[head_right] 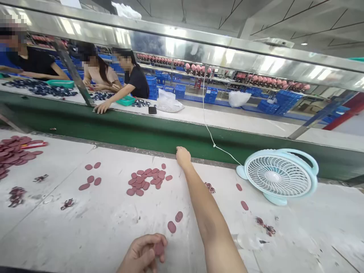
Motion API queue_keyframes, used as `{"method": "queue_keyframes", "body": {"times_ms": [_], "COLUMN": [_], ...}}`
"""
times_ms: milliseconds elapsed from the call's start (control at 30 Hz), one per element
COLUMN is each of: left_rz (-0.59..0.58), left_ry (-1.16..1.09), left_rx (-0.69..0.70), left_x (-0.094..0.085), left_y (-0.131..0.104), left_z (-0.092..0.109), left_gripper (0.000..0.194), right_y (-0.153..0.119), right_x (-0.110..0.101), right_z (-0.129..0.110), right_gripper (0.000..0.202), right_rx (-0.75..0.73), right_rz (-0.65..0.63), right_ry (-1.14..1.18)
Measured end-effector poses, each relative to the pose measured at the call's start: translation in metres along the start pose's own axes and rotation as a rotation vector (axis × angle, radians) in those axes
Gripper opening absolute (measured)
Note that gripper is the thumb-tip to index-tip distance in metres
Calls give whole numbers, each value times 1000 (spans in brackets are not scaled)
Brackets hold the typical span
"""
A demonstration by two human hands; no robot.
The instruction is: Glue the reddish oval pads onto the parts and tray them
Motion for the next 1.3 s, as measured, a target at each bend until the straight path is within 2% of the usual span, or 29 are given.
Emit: {"method": "queue_keyframes", "body": {"times_ms": [167,300,467,567,667,833,933,1000,1100,1167,1233,1300], "left_rz": [-34,-54,-92,-148,-170,-177,-158,-152,-117,-55,8,57], "left_ry": [9,-7,31,63,87,91,93,92,82,76,72,68], "left_rx": [-28,-43,-40,-57,-46,-37,-30,-30,-40,-53,-79,-103], "left_x": [0,8,16,18,16,12,9,7,5,2,1,1], "left_y": [1,-2,-6,-7,-8,-8,-9,-9,-11,-12,-13,-14], "left_z": [-3,0,3,0,-1,-2,-1,-1,1,3,4,5], "left_gripper": [36,31,24,19,19,18,17,16,19,25,33,38], "right_y": [4,-15,-80,-126,-163,-208,-235,-257,-304,-338,-366,-382], "right_x": [-2,-14,-34,-45,-47,-41,-44,-55,-74,-77,-66,-46], "right_z": [18,47,98,118,118,98,91,93,106,114,122,123], "right_gripper": [33,34,27,25,25,22,24,25,27,33,37,35], "right_rx": [57,107,196,224,178,55,36,61,175,252,324,366], "right_rz": [16,-25,-165,-191,-152,-15,67,145,298,344,339,321], "right_ry": [-77,-105,-134,-112,-53,111,272,402,631,779,1180,1869]}}
Point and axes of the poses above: each hand's wrist, its own y-axis towards the middle knuckle, its own x-axis out of the palm, z = x × y, the point moved 10 cm from there along y, towards the middle knuckle, and after that the axes turned 5 degrees about -y, right-handed, at the moved point
